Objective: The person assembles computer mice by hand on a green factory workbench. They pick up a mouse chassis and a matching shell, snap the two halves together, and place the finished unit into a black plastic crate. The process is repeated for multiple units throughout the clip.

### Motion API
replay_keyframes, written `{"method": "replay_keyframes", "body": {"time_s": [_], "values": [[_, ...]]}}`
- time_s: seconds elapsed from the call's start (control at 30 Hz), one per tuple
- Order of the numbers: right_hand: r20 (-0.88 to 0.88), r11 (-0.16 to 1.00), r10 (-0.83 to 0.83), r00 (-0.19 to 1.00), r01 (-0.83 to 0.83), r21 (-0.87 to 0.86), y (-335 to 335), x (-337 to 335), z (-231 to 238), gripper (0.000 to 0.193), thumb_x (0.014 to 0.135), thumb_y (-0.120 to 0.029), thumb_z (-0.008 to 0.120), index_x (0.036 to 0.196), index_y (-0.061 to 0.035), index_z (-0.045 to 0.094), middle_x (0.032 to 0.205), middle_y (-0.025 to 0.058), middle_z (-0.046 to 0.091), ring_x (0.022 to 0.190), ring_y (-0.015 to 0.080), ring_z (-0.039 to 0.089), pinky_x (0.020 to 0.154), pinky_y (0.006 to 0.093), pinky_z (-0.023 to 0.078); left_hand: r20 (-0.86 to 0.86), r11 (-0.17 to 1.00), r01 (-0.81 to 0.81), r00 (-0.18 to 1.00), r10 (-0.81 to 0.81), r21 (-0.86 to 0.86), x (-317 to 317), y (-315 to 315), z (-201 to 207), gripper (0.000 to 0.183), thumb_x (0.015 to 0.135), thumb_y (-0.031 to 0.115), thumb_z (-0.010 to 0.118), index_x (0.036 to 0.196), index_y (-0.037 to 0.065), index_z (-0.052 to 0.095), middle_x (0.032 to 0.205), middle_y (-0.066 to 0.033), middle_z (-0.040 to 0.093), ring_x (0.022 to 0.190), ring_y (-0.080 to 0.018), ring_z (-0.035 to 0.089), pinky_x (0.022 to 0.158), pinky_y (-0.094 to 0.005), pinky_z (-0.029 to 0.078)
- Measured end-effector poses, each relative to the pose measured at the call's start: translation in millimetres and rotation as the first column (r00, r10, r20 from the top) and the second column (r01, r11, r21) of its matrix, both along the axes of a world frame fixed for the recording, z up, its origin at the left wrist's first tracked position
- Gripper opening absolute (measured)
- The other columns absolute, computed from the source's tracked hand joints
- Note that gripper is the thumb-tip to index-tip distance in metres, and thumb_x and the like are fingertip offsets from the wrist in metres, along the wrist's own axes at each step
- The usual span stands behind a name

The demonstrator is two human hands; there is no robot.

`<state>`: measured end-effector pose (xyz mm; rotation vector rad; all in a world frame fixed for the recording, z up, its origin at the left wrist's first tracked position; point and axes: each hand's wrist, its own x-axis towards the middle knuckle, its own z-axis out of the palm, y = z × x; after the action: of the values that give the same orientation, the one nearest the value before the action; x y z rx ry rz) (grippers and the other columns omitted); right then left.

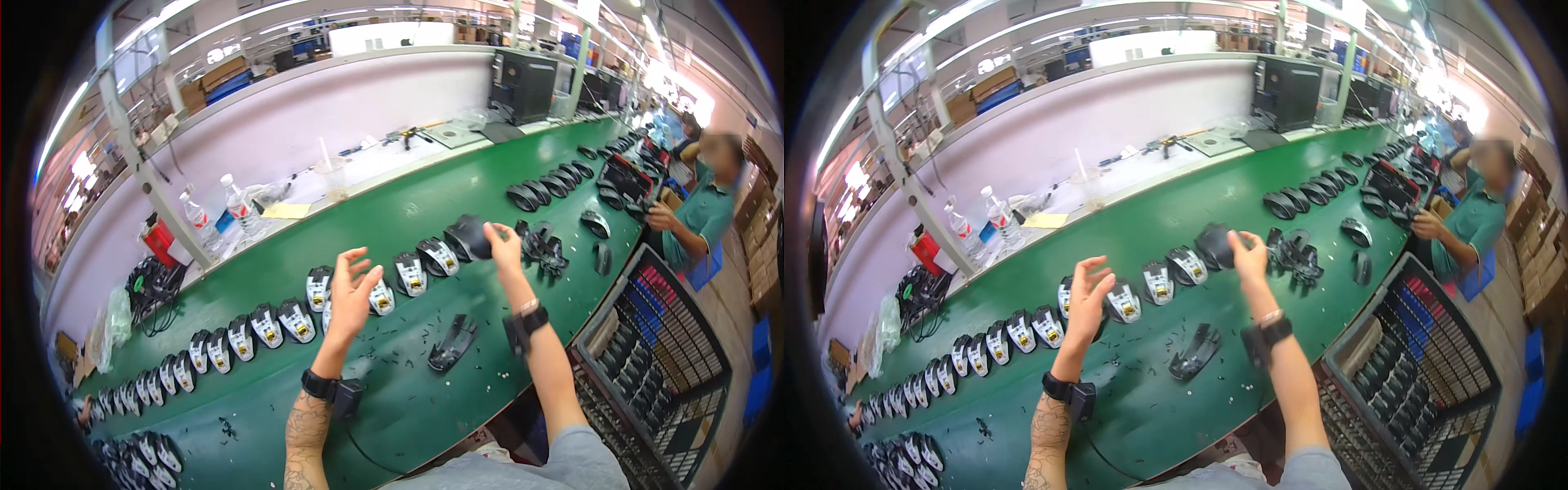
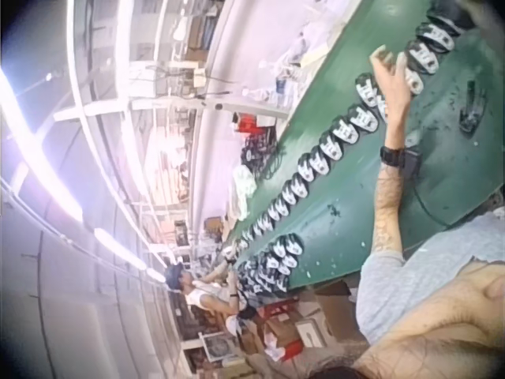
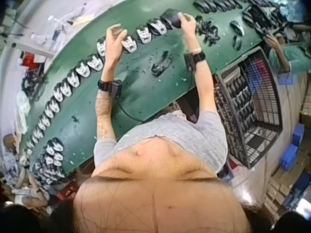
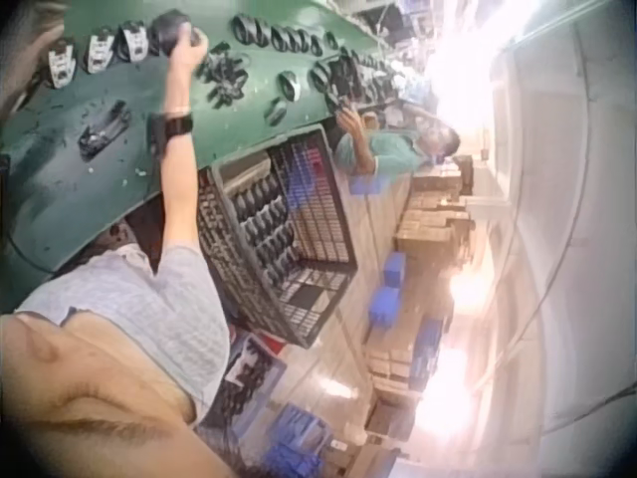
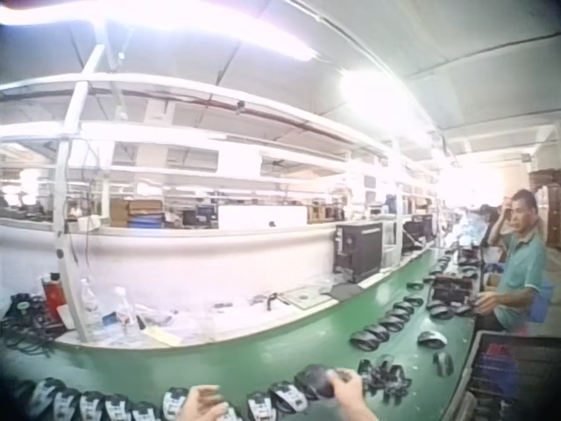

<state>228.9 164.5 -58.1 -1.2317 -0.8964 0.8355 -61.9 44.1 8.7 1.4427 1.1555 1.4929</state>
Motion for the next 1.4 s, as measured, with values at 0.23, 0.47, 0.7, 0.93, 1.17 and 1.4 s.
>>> {"method": "replay_keyframes", "body": {"time_s": [0.23, 0.47, 0.7, 0.93, 1.17, 1.4], "values": [[0.620, 0.869, -0.122, 0.775, 0.385, -0.311, 131.9, 56.1, -45.6, 0.049, 0.080, -0.042, 0.066, 0.101, 0.0028, 0.066, 0.107, 0.0244, 0.063, 0.101, 0.0366, 0.060, 0.086, 0.0432, 0.046, -0.573, 0.923, -0.362, 0.731, 0.370, 0.134, -91.9, -22.0, -45.5, 0.054, 0.075, 0.024, 0.072, 0.115, -0.002, 0.047, 0.114, -0.0182, 0.051, 0.110, -0.0335, 0.049, 0.094, -0.0384, 0.039], [0.832, 0.956, -0.215, 0.512, -0.062, 0.286, 91.4, 13.8, -24.8, 0.027, 0.076, -0.021, 0.069, 0.091, 0.0008, 0.062, 0.110, 0.0207, 0.053, 0.105, 0.0353, 0.047, 0.093, 0.0418, 0.039, -0.818, 0.925, -0.374, 0.509, 0.269, 0.072, -73.7, -48.1, -80.2, 0.074, 0.070, 0.041, 0.075, 0.117, -0.007, 0.046, 0.114, -0.0176, 0.048, 0.106, -0.0335, 0.044, 0.091, -0.0428, 0.038], [0.939, 0.956, 0.271, 0.213, -0.178, -0.235, 10.2, -39.5, -16.2, 0.083, 0.056, -0.065, 0.074, 0.115, -0.0079, 0.061, 0.145, 0.0275, 0.021, 0.135, 0.0465, 0.015, 0.102, 0.0630, 0.024, -0.910, 0.876, -0.481, 0.351, 0.220, 0.026, -57.0, -16.4, -84.0, 0.073, 0.066, 0.041, 0.077, 0.112, -0.008, 0.047, 0.110, -0.0176, 0.051, 0.103, -0.0318, 0.048, 0.086, -0.0439, 0.040], [0.906, 0.945, 0.326, 0.271, -0.085, -0.315, 6.1, -43.1, -16.1, 0.090, 0.055, -0.066, 0.074, 0.120, -0.0050, 0.059, 0.149, 0.0233, 0.015, 0.135, 0.0481, 0.011, 0.098, 0.0677, 0.025, -0.775, 0.806, -0.591, 0.495, 0.392, 0.031, -49.7, -12.3, -65.6, 0.068, 0.065, 0.043, 0.077, 0.104, -0.007, 0.052, 0.105, -0.0223, 0.057, 0.100, -0.0327, 0.056, 0.082, -0.0417, 0.047], [0.859, 0.961, 0.271, 0.435, -0.077, -0.264, 17.0, -46.6, -15.2, 0.070, 0.063, -0.061, 0.072, 0.094, 0.0023, 0.069, 0.143, 0.0152, 0.027, 0.132, 0.0436, 0.017, 0.097, 0.0660, 0.025, -0.336, 0.844, -0.306, 0.928, 0.161, -0.441, -9.1, 24.2, -76.2, 0.072, 0.064, 0.059, 0.072, 0.100, -0.002, 0.068, 0.099, -0.0231, 0.057, 0.104, -0.0280, 0.052, 0.086, -0.0393, 0.042], [0.801, 0.991, 0.115, 0.588, -0.017, -0.129, 13.4, -42.3, -17.3, 0.075, 0.064, -0.059, 0.073, 0.105, 0.0031, 0.066, 0.142, 0.0099, 0.031, 0.132, 0.0339, 0.022, 0.101, 0.0592, 0.025, -0.521, 0.687, -0.488, 0.833, 0.184, -0.538, 49.7, 51.6, -51.4, 0.076, 0.052, 0.066, 0.076, 0.105, 0.012, 0.070, 0.142, -0.0282, 0.023, 0.135, -0.0413, 0.009, 0.109, -0.0477, 0.019]]}}
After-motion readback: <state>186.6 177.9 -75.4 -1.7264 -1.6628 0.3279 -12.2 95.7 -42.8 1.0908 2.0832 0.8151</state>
